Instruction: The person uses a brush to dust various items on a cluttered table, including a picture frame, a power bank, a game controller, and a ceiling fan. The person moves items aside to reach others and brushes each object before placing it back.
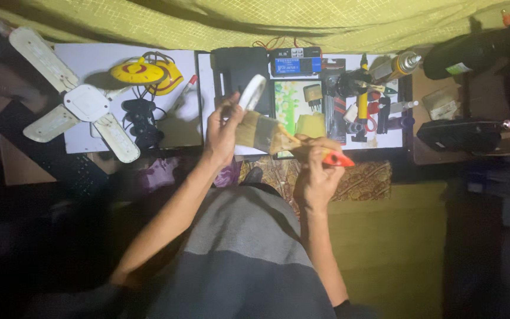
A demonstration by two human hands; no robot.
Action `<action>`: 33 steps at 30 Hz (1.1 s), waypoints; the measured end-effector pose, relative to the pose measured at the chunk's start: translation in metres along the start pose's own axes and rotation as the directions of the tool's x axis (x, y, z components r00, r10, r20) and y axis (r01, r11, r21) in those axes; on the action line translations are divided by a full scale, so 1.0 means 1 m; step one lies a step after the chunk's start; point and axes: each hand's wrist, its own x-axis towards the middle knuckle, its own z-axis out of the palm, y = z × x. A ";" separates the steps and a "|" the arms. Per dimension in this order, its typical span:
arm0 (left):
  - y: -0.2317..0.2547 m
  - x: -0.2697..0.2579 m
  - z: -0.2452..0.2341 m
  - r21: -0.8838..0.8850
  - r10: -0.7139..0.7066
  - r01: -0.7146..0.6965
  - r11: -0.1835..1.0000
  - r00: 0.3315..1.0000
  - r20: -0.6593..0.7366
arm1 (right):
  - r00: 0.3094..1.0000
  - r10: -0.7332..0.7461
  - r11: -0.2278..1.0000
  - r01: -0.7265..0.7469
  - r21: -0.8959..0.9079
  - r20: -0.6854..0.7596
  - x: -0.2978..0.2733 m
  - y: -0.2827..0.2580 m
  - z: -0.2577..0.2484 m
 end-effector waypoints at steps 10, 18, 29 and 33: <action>0.039 -0.010 -0.002 0.545 0.294 -0.402 0.736 0.914 0.279 | 0.967 -0.145 0.988 0.151 0.012 -0.208 0.018 -0.003 -0.037; 0.061 -0.017 -0.015 0.608 0.355 -0.549 0.574 0.836 0.419 | 0.895 -0.297 0.946 0.227 -0.233 -0.332 0.018 0.018 -0.083; -0.092 0.030 -0.084 0.852 0.286 -0.317 0.416 0.935 0.208 | 0.882 0.090 0.991 -0.126 -0.047 -0.463 -0.029 0.017 -0.100; -0.129 0.095 -0.083 0.827 0.294 -0.291 0.481 0.942 0.161 | 0.902 0.110 0.972 -0.185 -0.144 -0.418 -0.042 0.016 -0.106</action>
